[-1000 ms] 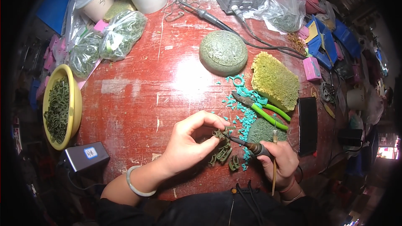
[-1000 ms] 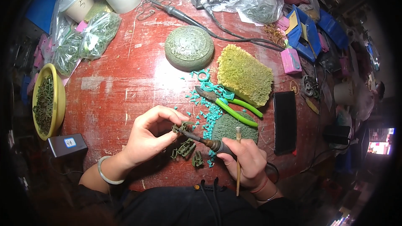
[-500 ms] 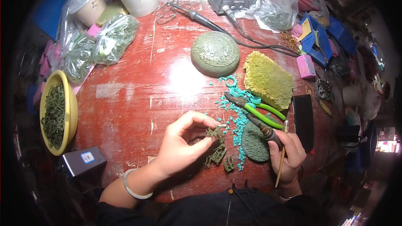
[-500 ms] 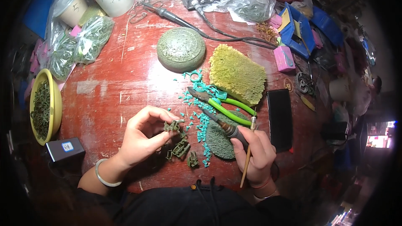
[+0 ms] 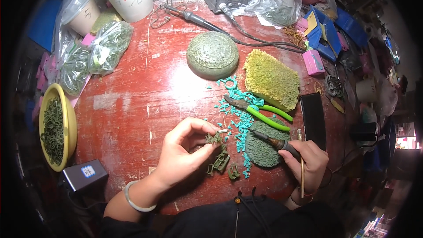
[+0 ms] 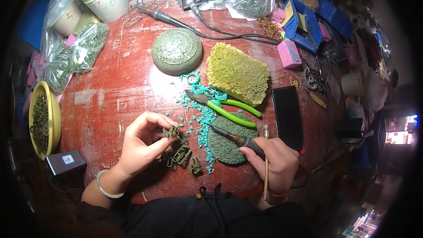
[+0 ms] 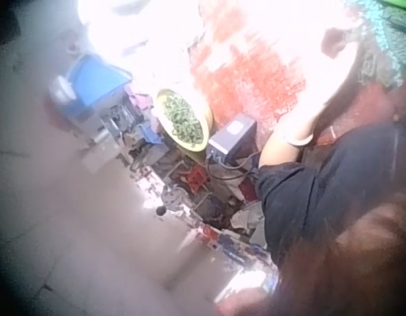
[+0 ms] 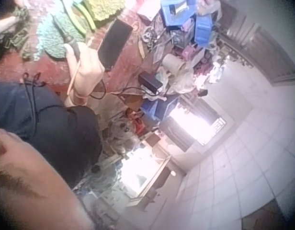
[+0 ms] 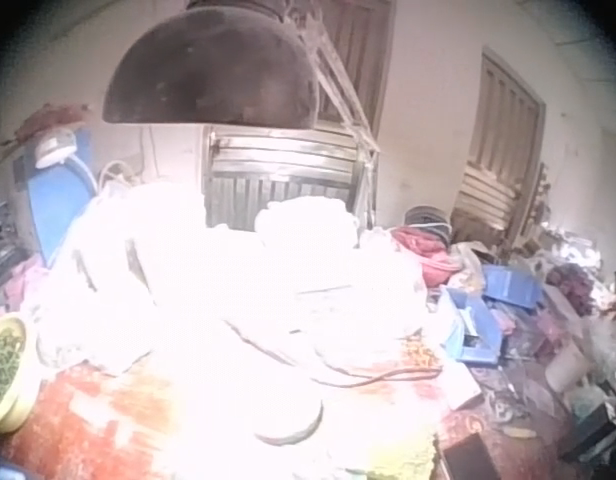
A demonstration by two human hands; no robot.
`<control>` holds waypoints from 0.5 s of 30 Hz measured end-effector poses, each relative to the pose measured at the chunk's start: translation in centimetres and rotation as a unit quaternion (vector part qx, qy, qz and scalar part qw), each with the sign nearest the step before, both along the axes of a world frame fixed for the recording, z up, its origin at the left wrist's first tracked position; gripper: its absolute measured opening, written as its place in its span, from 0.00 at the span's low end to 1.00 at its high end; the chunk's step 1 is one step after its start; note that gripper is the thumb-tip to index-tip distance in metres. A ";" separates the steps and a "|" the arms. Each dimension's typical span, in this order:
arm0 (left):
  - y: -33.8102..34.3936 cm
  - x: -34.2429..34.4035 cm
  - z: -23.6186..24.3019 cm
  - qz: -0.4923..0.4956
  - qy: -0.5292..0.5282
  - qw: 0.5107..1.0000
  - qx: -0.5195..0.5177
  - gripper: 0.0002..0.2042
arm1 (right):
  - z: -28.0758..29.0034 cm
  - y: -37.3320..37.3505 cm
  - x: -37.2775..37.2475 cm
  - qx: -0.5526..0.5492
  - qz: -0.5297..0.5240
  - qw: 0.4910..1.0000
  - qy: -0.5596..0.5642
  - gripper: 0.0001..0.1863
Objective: The person shapes and welds small green wax jewelry models by hand using a heated wax working tool.
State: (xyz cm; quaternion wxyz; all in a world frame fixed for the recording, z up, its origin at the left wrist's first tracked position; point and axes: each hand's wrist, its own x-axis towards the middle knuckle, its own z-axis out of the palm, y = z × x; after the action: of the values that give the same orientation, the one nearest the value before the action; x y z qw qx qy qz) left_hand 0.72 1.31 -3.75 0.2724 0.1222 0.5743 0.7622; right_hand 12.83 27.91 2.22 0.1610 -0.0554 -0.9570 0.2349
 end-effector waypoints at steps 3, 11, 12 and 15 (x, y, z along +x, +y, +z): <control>-0.2 0.0 0.1 0.000 0.002 1.000 0.000 0.14 | -0.1 0.0 0.0 -0.004 0.005 1.000 0.006 0.13; -0.3 -0.1 -0.4 -0.008 -0.002 1.000 0.011 0.14 | -0.5 -0.1 0.0 -0.082 0.047 0.995 0.042 0.16; -0.2 -0.1 -0.3 -0.015 0.004 1.000 0.014 0.14 | -0.5 -0.2 0.0 -0.084 0.074 0.993 0.046 0.18; -0.2 -0.1 -0.3 -0.019 0.028 0.999 0.021 0.14 | -1.4 -1.1 -0.2 -0.075 0.124 0.987 0.070 0.19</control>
State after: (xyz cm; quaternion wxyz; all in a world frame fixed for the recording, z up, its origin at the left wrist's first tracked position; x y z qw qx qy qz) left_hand 0.61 1.12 -4.01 0.2680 0.1603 0.5633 0.7650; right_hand 12.60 26.79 0.81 0.1923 0.0685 -0.9225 0.3277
